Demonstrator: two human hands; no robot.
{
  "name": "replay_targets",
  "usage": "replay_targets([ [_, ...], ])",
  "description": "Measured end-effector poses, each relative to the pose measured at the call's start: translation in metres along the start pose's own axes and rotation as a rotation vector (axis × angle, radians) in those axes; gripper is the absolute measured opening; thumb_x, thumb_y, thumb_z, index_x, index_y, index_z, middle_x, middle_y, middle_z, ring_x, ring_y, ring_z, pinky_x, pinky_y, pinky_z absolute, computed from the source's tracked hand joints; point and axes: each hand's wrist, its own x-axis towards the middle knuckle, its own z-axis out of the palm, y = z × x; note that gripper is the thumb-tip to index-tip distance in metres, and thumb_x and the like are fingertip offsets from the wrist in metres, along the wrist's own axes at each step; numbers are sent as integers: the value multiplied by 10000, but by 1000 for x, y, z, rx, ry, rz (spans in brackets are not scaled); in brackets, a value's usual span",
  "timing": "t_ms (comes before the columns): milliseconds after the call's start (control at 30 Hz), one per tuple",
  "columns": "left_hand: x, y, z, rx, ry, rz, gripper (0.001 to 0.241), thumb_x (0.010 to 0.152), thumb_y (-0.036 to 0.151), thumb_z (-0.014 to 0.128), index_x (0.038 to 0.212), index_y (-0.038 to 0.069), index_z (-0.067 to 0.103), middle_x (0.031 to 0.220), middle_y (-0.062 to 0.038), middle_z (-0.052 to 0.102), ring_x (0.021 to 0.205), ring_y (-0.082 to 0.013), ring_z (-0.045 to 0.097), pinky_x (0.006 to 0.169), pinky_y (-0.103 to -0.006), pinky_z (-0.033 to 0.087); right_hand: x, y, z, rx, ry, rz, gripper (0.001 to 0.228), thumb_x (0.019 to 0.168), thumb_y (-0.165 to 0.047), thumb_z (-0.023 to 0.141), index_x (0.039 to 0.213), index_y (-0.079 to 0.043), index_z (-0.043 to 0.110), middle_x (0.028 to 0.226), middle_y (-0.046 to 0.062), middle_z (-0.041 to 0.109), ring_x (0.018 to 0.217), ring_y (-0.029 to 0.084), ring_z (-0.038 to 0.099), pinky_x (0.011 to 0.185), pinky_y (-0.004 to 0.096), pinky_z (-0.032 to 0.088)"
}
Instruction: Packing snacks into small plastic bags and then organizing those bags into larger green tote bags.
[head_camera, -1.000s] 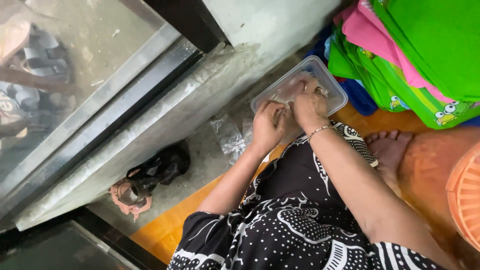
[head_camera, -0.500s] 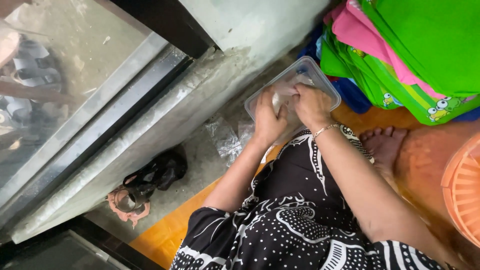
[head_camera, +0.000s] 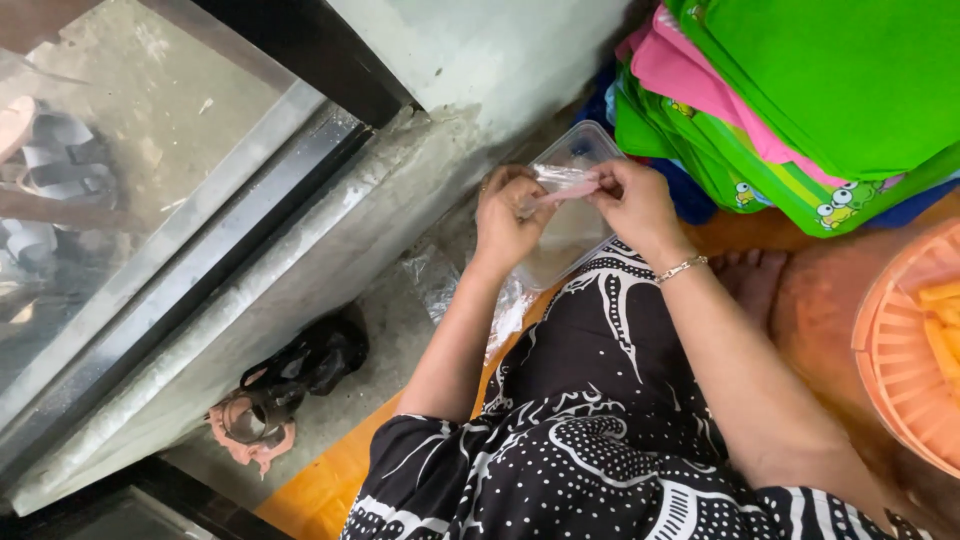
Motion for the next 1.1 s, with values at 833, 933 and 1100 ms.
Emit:
replay_targets([
  [833, 3, 6, -7, -253, -40, -320, 79, 837, 102, 544, 840, 42, 596, 684, -114, 623, 655, -173, 629, 531, -288, 491, -18, -23, -30, -191, -132, 181, 404, 925, -390, 355, 919, -74, 606, 840, 164, 618, 881, 347, 559, 754, 457, 432],
  [933, 3, 20, -3, 92, -84, -80, 175, 784, 133, 589, 939, 53, 602, 818, -175, 619, 792, -334, 605, 650, -402, 496, -27, -34, -43, -143, -46, 147, 319, 911, -292, 422, 872, -37, 610, 747, 150, 585, 806, 339, 571, 703, 432, 441],
  [1100, 3, 69, -15, 138, -9, -23, 256, 880, 186, 446, 1010, 23, 594, 929, -226, 593, 853, -383, 583, 694, -442, 476, -41, -42, -58, 471, 15, 217, 241, 852, -130, 545, 648, -4, 568, 467, 49, 530, 408, 110, 525, 449, 201, 424],
])
